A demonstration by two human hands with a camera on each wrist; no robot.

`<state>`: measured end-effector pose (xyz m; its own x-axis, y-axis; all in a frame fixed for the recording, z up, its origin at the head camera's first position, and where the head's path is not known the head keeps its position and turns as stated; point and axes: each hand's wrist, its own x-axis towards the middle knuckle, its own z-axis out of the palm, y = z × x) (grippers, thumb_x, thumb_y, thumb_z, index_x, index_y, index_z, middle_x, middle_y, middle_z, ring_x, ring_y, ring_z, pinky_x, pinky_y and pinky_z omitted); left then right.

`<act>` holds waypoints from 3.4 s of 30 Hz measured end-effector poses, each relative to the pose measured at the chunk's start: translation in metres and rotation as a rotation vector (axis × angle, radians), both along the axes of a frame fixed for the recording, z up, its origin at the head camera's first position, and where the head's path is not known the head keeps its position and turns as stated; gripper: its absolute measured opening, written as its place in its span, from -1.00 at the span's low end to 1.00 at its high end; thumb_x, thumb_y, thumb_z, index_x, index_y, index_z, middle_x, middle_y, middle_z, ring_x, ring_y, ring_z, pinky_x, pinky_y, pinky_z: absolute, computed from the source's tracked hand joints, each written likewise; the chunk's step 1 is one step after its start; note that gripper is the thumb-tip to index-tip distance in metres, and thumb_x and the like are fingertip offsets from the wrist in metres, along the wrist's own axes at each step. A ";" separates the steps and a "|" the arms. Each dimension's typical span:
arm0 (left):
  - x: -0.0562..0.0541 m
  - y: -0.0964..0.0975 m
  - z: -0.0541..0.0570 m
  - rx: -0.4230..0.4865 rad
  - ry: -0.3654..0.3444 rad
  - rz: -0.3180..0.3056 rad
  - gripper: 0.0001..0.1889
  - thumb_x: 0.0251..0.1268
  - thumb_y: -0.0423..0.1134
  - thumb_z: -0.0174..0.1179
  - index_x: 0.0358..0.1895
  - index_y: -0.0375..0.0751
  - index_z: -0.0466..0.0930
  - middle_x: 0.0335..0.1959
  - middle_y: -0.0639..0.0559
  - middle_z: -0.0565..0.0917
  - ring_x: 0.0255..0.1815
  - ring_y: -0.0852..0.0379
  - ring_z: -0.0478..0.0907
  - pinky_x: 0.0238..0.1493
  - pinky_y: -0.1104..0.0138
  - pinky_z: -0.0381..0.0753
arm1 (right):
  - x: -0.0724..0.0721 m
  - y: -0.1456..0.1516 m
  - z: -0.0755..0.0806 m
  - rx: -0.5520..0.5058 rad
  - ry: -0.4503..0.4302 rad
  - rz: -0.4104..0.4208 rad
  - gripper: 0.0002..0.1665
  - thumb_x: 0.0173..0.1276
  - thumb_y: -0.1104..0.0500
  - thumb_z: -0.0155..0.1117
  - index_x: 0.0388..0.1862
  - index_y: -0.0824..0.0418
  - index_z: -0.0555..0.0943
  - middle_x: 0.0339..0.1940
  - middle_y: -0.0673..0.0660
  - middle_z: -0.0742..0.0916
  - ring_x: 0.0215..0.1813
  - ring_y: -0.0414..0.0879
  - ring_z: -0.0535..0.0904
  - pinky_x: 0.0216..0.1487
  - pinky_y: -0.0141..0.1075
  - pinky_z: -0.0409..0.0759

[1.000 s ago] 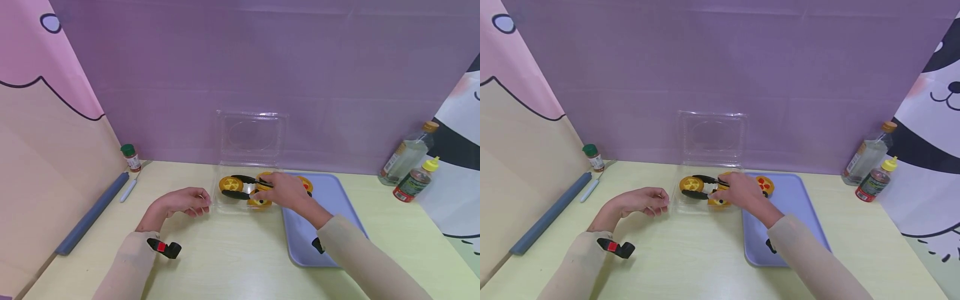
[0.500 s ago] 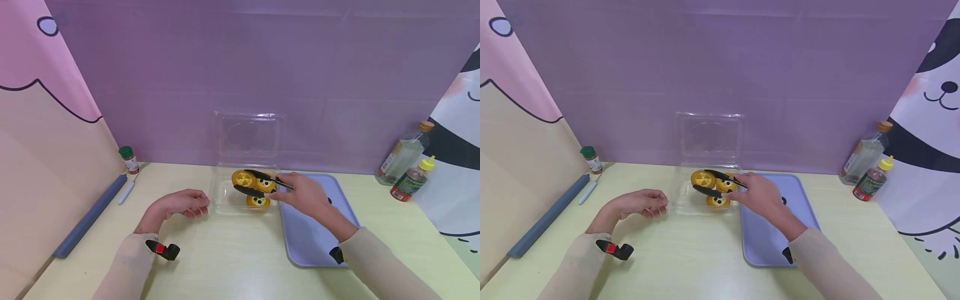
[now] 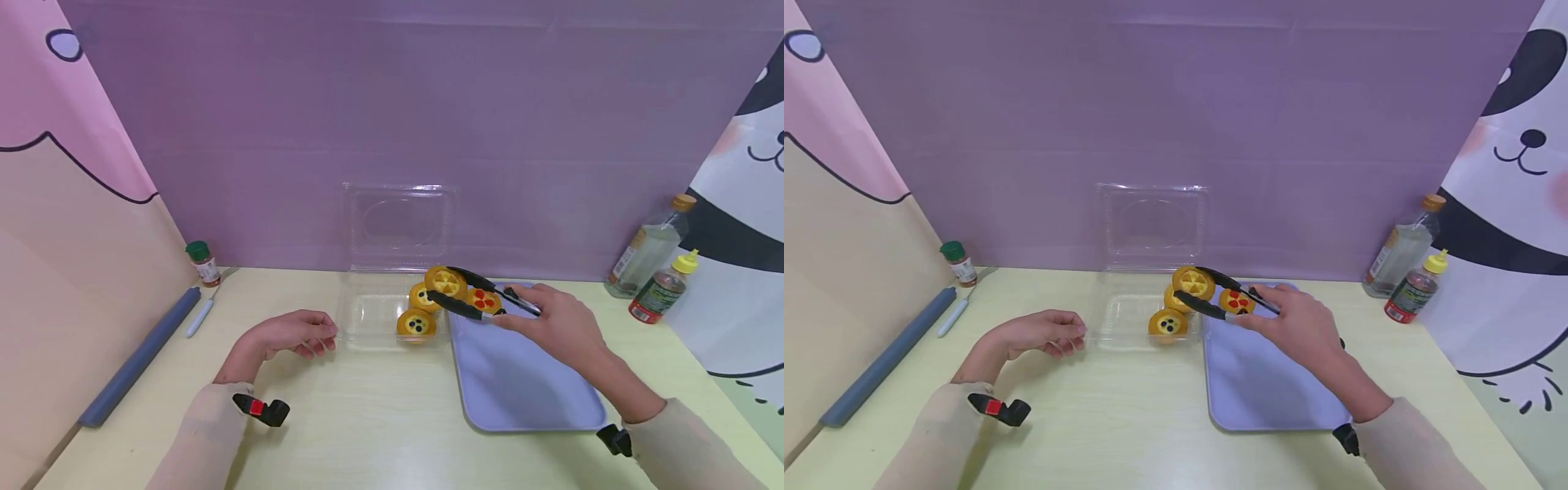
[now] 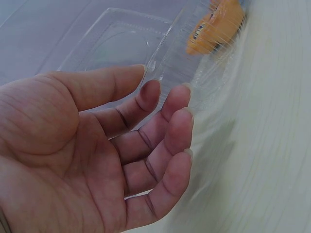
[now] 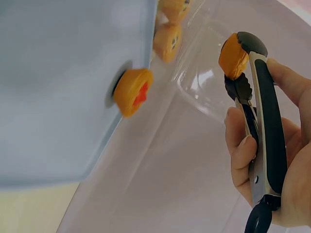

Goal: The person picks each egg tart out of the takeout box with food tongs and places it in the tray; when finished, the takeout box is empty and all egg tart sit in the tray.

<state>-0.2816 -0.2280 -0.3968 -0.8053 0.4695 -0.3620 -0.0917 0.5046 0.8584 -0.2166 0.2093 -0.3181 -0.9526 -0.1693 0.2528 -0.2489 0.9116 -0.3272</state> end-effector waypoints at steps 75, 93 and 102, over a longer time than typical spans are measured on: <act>-0.002 0.001 0.002 0.005 -0.002 -0.004 -0.64 0.50 -0.06 0.11 -0.01 -0.35 0.52 -0.17 -0.05 0.68 -0.16 0.02 0.61 -0.09 0.23 0.60 | -0.030 0.115 -0.040 0.135 -0.260 -0.181 0.09 0.16 -0.52 0.28 0.44 0.19 0.43 -0.13 0.31 0.75 -0.36 -0.02 0.56 -0.58 -0.20 0.32; 0.000 0.001 0.001 0.030 -0.003 -0.009 -0.65 0.50 -0.08 0.12 -0.01 -0.37 0.51 -0.20 -0.04 0.68 -0.17 0.00 0.61 -0.13 0.23 0.60 | -0.029 0.115 -0.040 0.137 -0.273 -0.180 0.16 0.14 -0.55 0.27 0.46 0.23 0.39 0.10 0.42 0.68 -0.33 0.00 0.59 -0.57 -0.20 0.32; 0.001 0.001 0.003 0.034 -0.001 -0.004 -0.66 0.50 -0.07 0.12 -0.02 -0.34 0.51 -0.18 -0.05 0.68 -0.14 -0.03 0.61 -0.11 0.20 0.60 | -0.029 0.115 -0.037 0.138 -0.259 -0.166 0.17 0.15 -0.54 0.27 0.46 0.27 0.37 -0.20 0.28 0.74 -0.40 -0.04 0.55 -0.59 -0.20 0.31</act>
